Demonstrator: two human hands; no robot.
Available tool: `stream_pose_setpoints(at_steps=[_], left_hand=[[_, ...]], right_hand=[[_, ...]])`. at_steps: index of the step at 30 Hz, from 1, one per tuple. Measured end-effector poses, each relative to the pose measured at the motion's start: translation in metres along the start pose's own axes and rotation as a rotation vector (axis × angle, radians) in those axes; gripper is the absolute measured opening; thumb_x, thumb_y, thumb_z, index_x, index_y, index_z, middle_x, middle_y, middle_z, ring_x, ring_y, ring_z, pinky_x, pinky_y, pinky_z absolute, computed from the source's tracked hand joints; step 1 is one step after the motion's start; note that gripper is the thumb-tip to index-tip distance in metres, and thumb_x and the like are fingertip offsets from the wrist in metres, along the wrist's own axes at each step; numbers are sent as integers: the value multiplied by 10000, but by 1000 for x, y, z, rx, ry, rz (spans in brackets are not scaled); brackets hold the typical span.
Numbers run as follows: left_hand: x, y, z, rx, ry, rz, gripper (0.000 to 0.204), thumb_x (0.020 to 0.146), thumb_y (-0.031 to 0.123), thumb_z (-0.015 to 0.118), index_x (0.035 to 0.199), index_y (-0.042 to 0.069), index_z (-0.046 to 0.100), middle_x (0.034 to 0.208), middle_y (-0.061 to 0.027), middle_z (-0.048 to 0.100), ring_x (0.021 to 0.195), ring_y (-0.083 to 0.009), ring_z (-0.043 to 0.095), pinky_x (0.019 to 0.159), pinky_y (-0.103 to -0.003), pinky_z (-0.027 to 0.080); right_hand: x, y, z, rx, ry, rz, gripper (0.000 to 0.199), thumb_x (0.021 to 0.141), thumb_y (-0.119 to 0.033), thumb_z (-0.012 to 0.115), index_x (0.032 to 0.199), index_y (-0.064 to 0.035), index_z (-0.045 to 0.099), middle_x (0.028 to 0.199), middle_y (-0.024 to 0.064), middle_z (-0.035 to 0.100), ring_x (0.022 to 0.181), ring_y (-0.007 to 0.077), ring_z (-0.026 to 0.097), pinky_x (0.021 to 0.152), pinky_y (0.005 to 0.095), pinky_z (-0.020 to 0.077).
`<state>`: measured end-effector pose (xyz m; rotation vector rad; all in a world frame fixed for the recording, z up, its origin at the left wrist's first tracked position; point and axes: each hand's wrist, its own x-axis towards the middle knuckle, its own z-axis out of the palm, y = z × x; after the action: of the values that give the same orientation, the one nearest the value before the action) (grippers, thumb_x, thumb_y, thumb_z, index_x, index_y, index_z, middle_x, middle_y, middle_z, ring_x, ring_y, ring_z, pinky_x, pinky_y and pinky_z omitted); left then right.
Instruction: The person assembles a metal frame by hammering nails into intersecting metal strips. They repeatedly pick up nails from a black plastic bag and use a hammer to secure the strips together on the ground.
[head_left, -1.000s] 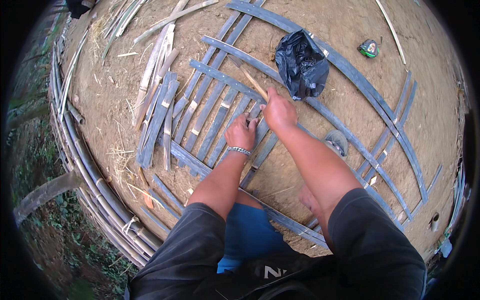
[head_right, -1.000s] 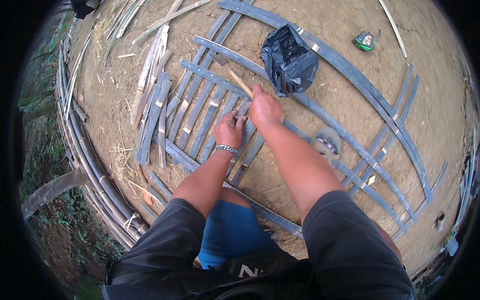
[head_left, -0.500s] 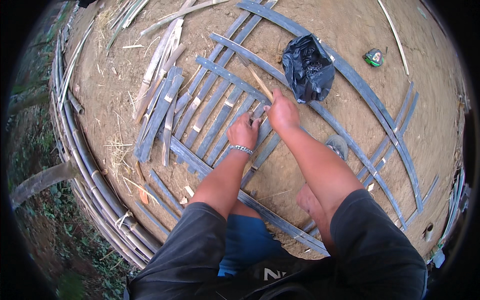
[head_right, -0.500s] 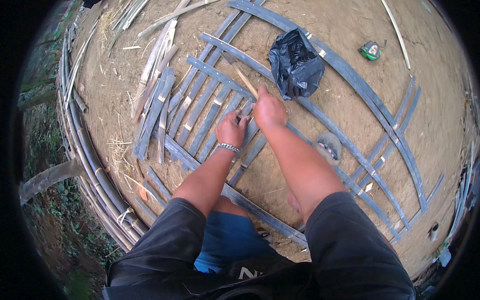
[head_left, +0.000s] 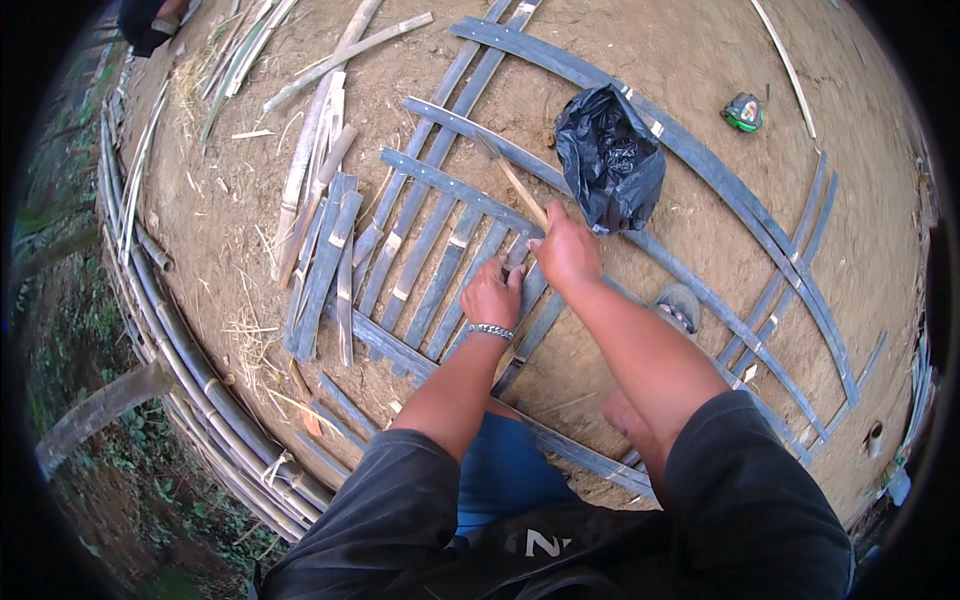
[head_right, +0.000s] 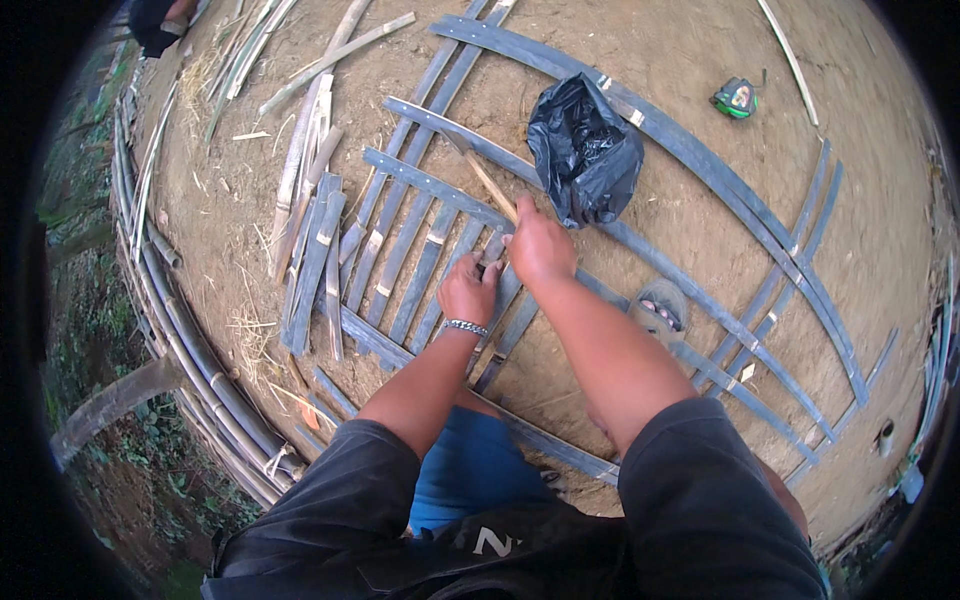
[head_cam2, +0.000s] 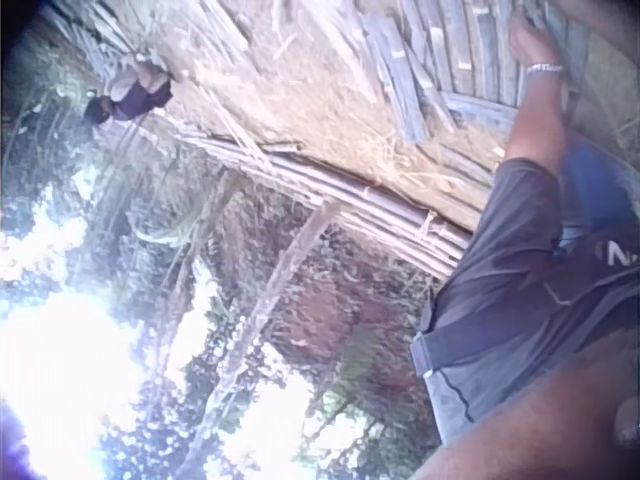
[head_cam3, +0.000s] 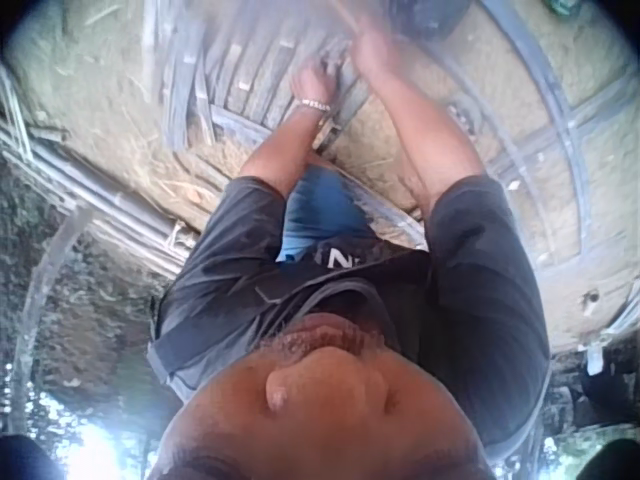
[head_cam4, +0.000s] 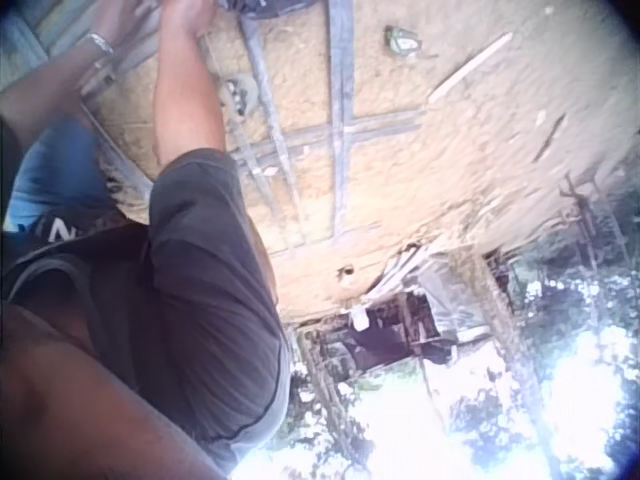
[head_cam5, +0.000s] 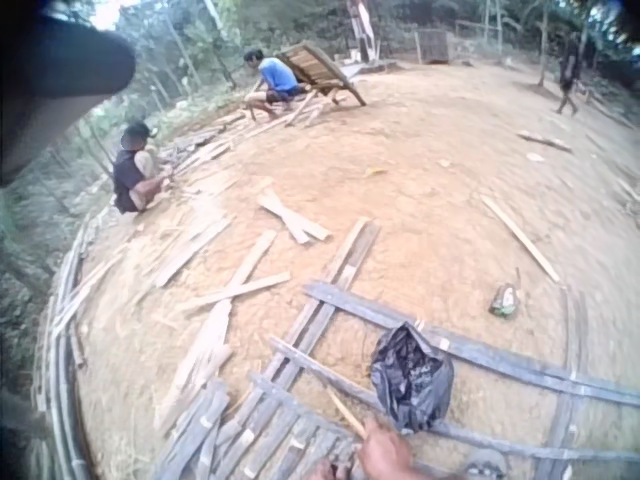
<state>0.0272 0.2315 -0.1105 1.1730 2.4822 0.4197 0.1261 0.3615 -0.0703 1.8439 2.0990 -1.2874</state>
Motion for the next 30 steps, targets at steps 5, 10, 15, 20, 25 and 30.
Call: stream_pose_setpoints(at_steps=[5,10,15,20,25,30], left_hand=[[-3,-5,1,-38,12,42,352,858,333,825,1094,85,741,947,-166,757,853,-370,727,774,-458,562],[0,2,-7,-27,-29,31,325,870,305,807,1093,83,727,993,-176,762,893,-380,731,806,-473,566],[1,-1,-9,-33,-51,18,322,877,307,803,1097,85,727,998,-178,761,905,-380,730,807,-469,564],[-1,-4,4,-38,73,30,345,847,337,838,1066,85,747,905,-158,748,827,-356,725,755,-463,555],[-2,-7,8,-2,62,9,366,837,345,850,1080,89,753,866,-147,745,798,-345,724,738,-459,556],[-2,-5,4,18,18,13,379,832,342,855,1095,89,751,912,-155,753,827,-346,726,756,-451,564]], right_hand=[[-5,-5,-6,-38,-34,23,507,901,-234,791,1308,-84,530,1127,221,743,1076,415,712,924,509,560],[-5,-8,-8,-52,-19,35,492,902,-231,791,1289,-75,530,1129,228,740,1084,422,706,931,511,555],[-9,-13,-15,-46,-15,13,480,911,-225,782,1290,-76,527,1136,224,737,1107,412,701,944,507,551],[-8,-12,-13,-43,-26,20,480,916,-220,777,1302,-85,524,1143,218,738,1121,403,700,947,509,549],[-6,-11,-14,-20,-54,46,515,903,-220,793,1323,-85,527,1152,227,736,1123,413,697,958,510,545],[-1,-6,-14,20,-84,59,593,870,-219,828,1355,-67,523,1163,252,724,1128,432,688,971,516,536]])
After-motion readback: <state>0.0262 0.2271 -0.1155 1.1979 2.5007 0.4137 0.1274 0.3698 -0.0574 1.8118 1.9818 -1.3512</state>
